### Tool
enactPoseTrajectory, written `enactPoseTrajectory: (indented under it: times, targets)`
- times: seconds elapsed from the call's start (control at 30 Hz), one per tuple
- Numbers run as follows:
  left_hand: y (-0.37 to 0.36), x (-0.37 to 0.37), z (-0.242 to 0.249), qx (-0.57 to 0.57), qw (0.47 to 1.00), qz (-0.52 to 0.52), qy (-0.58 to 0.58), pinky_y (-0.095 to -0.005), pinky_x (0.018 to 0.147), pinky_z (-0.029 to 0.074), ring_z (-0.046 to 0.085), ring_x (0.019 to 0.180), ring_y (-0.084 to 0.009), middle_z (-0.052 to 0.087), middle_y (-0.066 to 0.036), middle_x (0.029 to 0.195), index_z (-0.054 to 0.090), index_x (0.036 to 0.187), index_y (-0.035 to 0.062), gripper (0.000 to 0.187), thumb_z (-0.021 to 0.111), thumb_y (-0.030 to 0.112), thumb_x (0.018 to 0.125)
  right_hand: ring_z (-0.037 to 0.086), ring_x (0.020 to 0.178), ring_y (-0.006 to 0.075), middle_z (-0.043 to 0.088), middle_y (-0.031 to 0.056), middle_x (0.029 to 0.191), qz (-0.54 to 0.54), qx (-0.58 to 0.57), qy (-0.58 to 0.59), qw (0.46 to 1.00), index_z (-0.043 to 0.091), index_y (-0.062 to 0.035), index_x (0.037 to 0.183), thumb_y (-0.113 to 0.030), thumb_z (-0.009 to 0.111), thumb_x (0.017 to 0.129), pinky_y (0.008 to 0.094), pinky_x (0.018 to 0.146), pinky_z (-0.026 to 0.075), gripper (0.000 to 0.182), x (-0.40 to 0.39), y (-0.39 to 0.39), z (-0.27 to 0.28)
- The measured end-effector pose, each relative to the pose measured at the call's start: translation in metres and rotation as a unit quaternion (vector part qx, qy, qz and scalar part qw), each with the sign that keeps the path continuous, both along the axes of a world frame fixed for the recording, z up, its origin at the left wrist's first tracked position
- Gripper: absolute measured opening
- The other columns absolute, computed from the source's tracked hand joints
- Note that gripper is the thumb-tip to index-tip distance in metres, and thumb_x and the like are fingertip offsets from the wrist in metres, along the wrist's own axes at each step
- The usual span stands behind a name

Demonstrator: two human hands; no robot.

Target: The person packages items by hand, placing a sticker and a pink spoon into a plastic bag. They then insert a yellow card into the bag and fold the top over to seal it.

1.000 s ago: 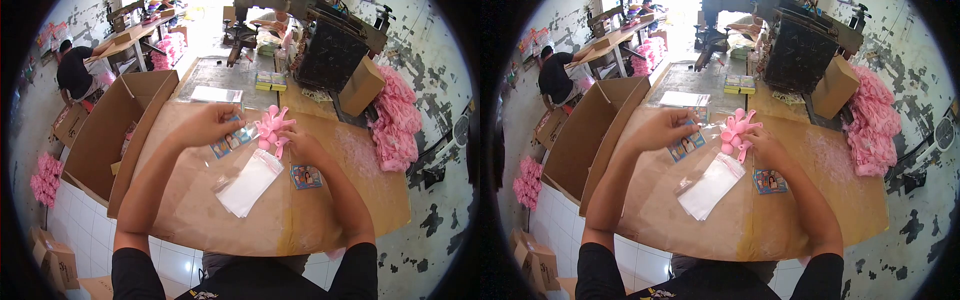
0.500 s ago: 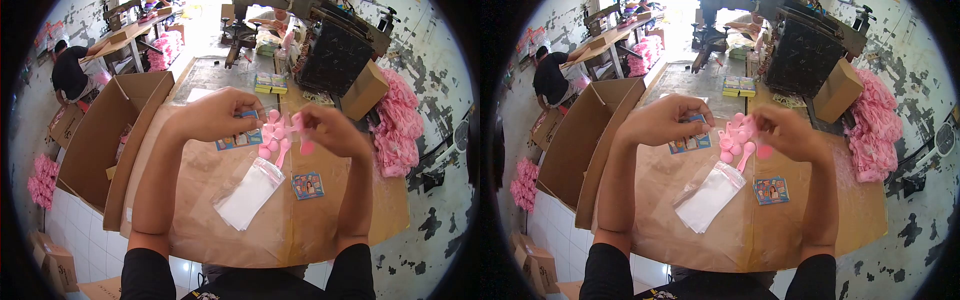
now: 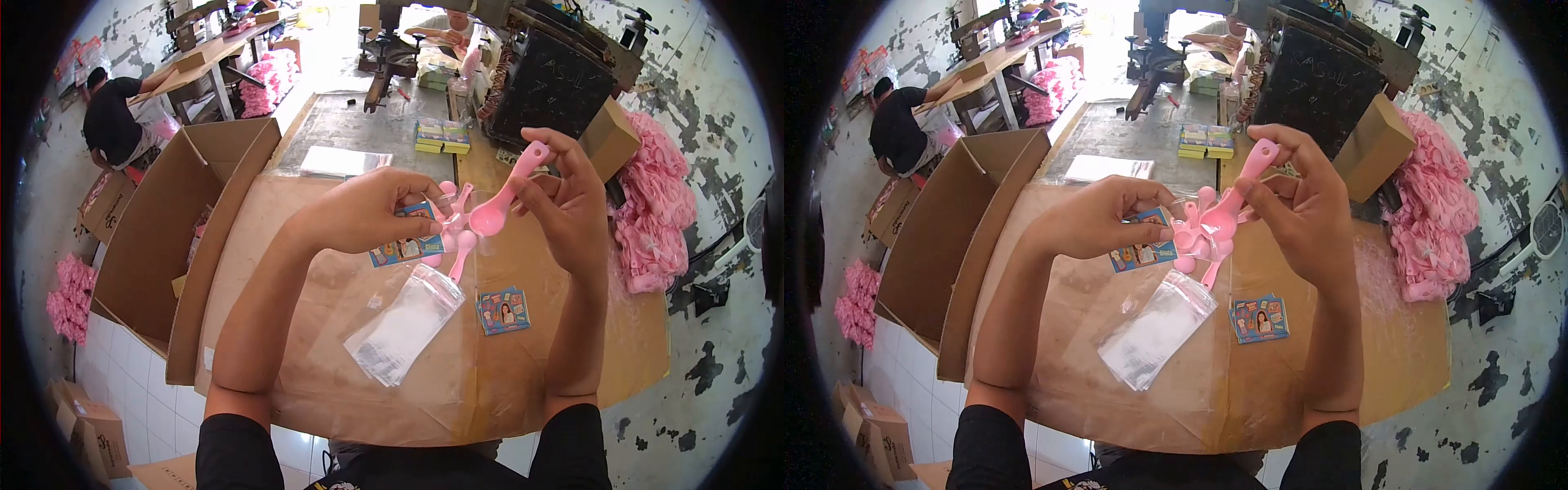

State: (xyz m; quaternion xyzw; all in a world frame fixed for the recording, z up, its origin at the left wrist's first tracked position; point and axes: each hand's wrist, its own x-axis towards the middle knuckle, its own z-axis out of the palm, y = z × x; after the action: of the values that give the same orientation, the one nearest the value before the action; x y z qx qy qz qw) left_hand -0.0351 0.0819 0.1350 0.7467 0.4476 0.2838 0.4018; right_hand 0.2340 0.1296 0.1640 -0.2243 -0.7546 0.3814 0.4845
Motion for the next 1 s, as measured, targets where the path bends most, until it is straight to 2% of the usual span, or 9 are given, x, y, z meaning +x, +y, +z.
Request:
enactPoseTrajectory:
  times: [0.07,0.13,0.33,0.43,0.53,0.63,0.73,0.87,1.0]
  targets:
    - [-0.003,0.002,0.007,0.002,0.998,0.015,0.053,-0.0261,0.073,0.051,0.06,0.086,-0.0041,0.075,-0.004,0.102,0.067,0.127,-0.0016,0.033,0.076,0.013,0.099,0.073,0.089,0.0142,0.059,0.0057,0.114,0.0,0.0,0.031,1.0,0.053,-0.0027,0.143,0.006,0.071,0.095,0.0249,0.069,0.061,0.052,-0.005,0.002,-0.004]
    - [0.001,0.003,-0.004,-0.005,1.0,0.005,0.004,-0.026,0.074,0.051,0.06,0.085,-0.0041,0.075,-0.004,0.103,0.067,0.129,-0.0018,0.035,0.075,0.013,0.099,0.074,0.089,0.0152,0.059,0.0065,0.114,0.001,-0.005,0.055,0.998,0.053,-0.003,0.142,0.006,0.071,0.095,0.025,0.069,0.062,0.051,-0.009,0.004,-0.007]
    - [0.008,0.003,-0.016,0.007,0.999,-0.008,-0.033,-0.0255,0.074,0.052,0.061,0.086,-0.0043,0.075,-0.004,0.106,0.065,0.136,-0.0024,0.04,0.074,0.013,0.101,0.073,0.089,0.0142,0.062,0.0065,0.115,0.008,-0.028,-0.034,0.999,0.054,-0.0025,0.141,0.005,0.071,0.095,0.0256,0.071,0.062,0.049,-0.012,0.0,-0.01]
    - [0.007,0.004,-0.016,-0.001,0.999,-0.005,-0.043,-0.0256,0.074,0.053,0.062,0.087,-0.0045,0.075,-0.003,0.105,0.065,0.135,-0.0019,0.038,0.073,0.014,0.102,0.072,0.089,0.0131,0.063,0.0064,0.114,0.004,-0.007,0.001,1.0,0.055,-0.0023,0.14,0.005,0.071,0.095,0.0256,0.071,0.062,0.048,-0.01,0.006,-0.012]
    - [0.003,0.004,-0.007,-0.015,0.998,-0.005,-0.054,-0.0258,0.075,0.054,0.063,0.087,-0.0046,0.076,-0.003,0.102,0.067,0.134,-0.0007,0.035,0.072,0.014,0.102,0.072,0.088,0.0129,0.064,0.0065,0.112,-0.052,0.031,0.05,0.997,0.055,-0.0014,0.14,0.004,0.07,0.096,0.025,0.07,0.061,0.046,-0.013,0.008,-0.012]
    - [0.002,0.002,-0.004,-0.028,0.997,0.003,-0.068,-0.0258,0.074,0.054,0.064,0.086,-0.0045,0.076,-0.003,0.099,0.069,0.131,0.0004,0.032,0.072,0.015,0.103,0.073,0.087,0.0141,0.063,0.0068,0.114,-0.044,0.02,-0.052,0.997,0.054,-0.0007,0.14,0.004,0.07,0.098,0.0253,0.071,0.062,0.046,-0.002,0.011,-0.009]
    - [0.003,0.003,-0.005,-0.014,0.997,0.001,-0.07,-0.0256,0.073,0.054,0.063,0.085,-0.0042,0.076,-0.002,0.098,0.069,0.129,0.0003,0.03,0.071,0.015,0.103,0.075,0.088,0.0165,0.062,0.0073,0.113,-0.011,-0.021,-0.021,0.999,0.053,-0.0001,0.14,0.004,0.069,0.098,0.0262,0.072,0.063,0.045,-0.004,0.01,-0.009]
    - [0.011,0.004,-0.02,0.01,0.998,-0.008,-0.068,-0.0256,0.073,0.054,0.063,0.086,-0.0035,0.076,-0.002,0.099,0.069,0.129,-0.0004,0.031,0.072,0.015,0.102,0.076,0.09,0.0186,0.062,0.0088,0.111,-0.034,-0.004,0.043,0.999,0.052,0.0007,0.14,0.003,0.069,0.097,0.0275,0.073,0.064,0.045,-0.01,0.011,-0.012]
    - [0.008,0.006,-0.017,0.006,0.996,-0.012,-0.083,-0.0303,0.062,0.042,0.047,0.071,-0.0045,0.064,0.001,0.078,0.067,0.13,-0.0022,0.035,0.072,0.018,0.102,0.076,0.091,0.0191,0.062,0.009,0.111,-0.013,-0.022,0.02,0.999,0.052,0.0015,0.139,0.004,0.07,0.097,0.0274,0.072,0.064,0.046,-0.012,0.007,-0.013]
